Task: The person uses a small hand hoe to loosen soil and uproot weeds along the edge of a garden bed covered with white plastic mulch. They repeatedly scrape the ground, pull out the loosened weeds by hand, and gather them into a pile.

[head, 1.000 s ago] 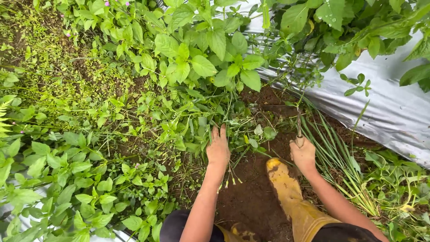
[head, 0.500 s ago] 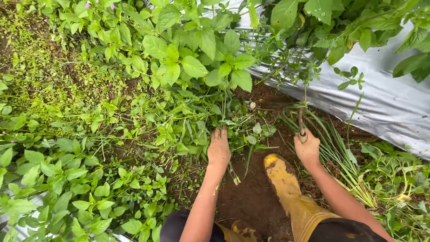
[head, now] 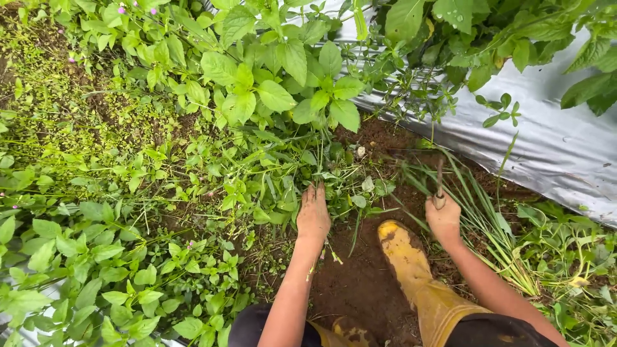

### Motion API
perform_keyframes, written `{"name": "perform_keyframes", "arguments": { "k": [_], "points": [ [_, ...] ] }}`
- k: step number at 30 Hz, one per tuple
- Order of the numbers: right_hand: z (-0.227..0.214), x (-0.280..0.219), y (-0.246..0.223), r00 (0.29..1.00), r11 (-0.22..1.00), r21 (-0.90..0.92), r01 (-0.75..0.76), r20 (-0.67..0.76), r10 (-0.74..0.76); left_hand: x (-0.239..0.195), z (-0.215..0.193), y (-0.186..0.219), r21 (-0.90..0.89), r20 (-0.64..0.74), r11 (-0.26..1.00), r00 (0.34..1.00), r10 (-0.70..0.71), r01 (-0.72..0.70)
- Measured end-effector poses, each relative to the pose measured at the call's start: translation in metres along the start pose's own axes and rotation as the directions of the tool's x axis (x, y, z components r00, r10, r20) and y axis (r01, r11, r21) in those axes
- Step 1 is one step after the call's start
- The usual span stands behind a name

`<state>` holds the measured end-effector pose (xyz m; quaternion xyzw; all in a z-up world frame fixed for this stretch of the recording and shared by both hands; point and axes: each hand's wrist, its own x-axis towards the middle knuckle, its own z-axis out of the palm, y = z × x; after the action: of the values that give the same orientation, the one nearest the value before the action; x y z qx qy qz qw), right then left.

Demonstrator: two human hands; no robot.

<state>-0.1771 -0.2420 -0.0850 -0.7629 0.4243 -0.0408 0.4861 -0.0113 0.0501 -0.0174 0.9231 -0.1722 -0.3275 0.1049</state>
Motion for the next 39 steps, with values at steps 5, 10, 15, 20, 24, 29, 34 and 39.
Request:
{"name": "perform_keyframes", "arguments": {
  "k": [5, 10, 15, 20, 24, 29, 34, 39],
  "points": [
    [-0.008, -0.03, -0.045, 1.0, 0.994, 0.104, -0.028, 0.011, 0.027, -0.014, 0.0, 0.004, 0.063, -0.044, 0.997, 0.998, 0.048, -0.045],
    [0.002, 0.002, -0.087, 0.995, 0.971, 0.216, 0.101, -0.003, -0.103, -0.013, 0.012, 0.014, 0.058, -0.059, 0.996, 0.996, 0.069, -0.066],
    [0.048, 0.038, -0.124, 0.97, 0.962, 0.182, 0.203, 0.1, -0.223, 0.001, 0.064, 0.004, 0.124, 0.003, 0.992, 0.999, 0.04, -0.04],
    [0.083, 0.057, -0.141, 0.905, 0.981, 0.037, 0.191, 0.38, -0.19, -0.005, 0.078, 0.019, 0.11, -0.048, 0.994, 0.999, 0.0, 0.005],
    [0.108, 0.087, -0.152, 0.84, 0.987, 0.153, 0.042, 0.53, -0.118, -0.027, 0.055, 0.036, 0.214, -0.082, 0.976, 0.994, 0.066, -0.047],
    [0.127, 0.082, -0.153, 0.848, 0.995, 0.082, 0.048, 0.523, -0.084, -0.012, 0.057, 0.031, 0.194, -0.067, 0.981, 0.997, 0.037, -0.024],
    [0.133, 0.089, -0.08, 0.839, 0.984, -0.111, 0.14, 0.541, -0.059, 0.001, 0.046, 0.026, 0.133, -0.048, 0.99, 0.998, -0.043, 0.049],
    [0.093, 0.074, -0.09, 0.911, 0.961, -0.237, 0.146, 0.411, -0.037, -0.008, 0.035, 0.027, 0.148, -0.067, 0.989, 0.998, -0.002, 0.011]
  ]
}}
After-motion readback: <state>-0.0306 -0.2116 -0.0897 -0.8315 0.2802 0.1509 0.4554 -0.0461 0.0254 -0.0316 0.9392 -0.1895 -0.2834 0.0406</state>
